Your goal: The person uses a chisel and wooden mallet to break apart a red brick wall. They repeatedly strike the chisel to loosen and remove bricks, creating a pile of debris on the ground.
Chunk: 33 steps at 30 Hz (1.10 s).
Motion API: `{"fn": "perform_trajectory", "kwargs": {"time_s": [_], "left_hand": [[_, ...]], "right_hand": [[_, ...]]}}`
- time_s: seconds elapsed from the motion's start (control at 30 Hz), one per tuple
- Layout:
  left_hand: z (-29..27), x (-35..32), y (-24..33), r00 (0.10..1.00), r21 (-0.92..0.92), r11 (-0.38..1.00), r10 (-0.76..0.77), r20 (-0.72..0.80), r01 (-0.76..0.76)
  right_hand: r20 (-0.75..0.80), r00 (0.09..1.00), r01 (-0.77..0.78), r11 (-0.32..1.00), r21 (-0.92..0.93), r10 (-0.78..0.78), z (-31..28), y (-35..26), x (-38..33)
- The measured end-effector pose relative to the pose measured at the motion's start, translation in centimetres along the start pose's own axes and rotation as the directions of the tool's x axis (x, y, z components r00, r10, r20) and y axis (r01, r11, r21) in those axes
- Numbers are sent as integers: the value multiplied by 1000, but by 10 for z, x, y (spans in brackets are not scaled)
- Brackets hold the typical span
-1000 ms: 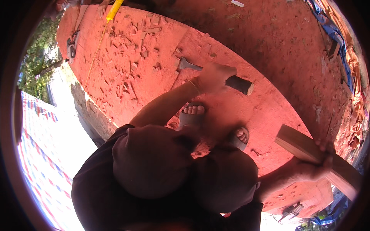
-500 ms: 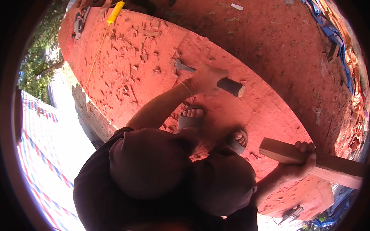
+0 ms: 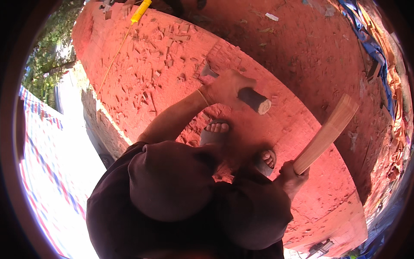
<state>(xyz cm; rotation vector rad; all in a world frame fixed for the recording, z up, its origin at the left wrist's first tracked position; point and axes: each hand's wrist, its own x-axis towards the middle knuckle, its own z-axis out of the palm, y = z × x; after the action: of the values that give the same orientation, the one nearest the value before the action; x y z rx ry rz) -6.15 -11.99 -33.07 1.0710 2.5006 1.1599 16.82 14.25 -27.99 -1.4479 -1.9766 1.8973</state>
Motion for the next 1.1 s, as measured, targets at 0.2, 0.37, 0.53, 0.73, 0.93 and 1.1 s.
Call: {"fn": "perform_trajectory", "kwargs": {"time_s": [0.2, 0.37, 0.53, 0.73, 0.93, 1.1], "left_hand": [[37, 13, -1, 993, -40, 999, -7, -121, 2], [22, 28, -7, 969, -131, 991, -39, -242, 7], [11, 21, -15, 974, -72, 997, -53, -222, 38], [8, 6, -24, 980, -87, 994, -76, -187, 61], [4, -2, -6, 998, -149, 989, -7, -64, -3], [1, 24, -19, 978, -135, 987, 56, -200, -84]], "right_hand": [[-141, 989, 41, 998, -37, -46, -43, -24, 4], [-156, 937, 338, 924, 177, -313, -87, -64, 30], [-172, 841, 539, 764, 353, -513, -84, -138, 54], [-89, 831, 526, 726, 443, -549, 0, -142, 38], [22, 881, 437, 831, 344, -472, 49, -108, 32], [-37, 875, 468, 826, 314, -482, 30, -121, 35]]}}
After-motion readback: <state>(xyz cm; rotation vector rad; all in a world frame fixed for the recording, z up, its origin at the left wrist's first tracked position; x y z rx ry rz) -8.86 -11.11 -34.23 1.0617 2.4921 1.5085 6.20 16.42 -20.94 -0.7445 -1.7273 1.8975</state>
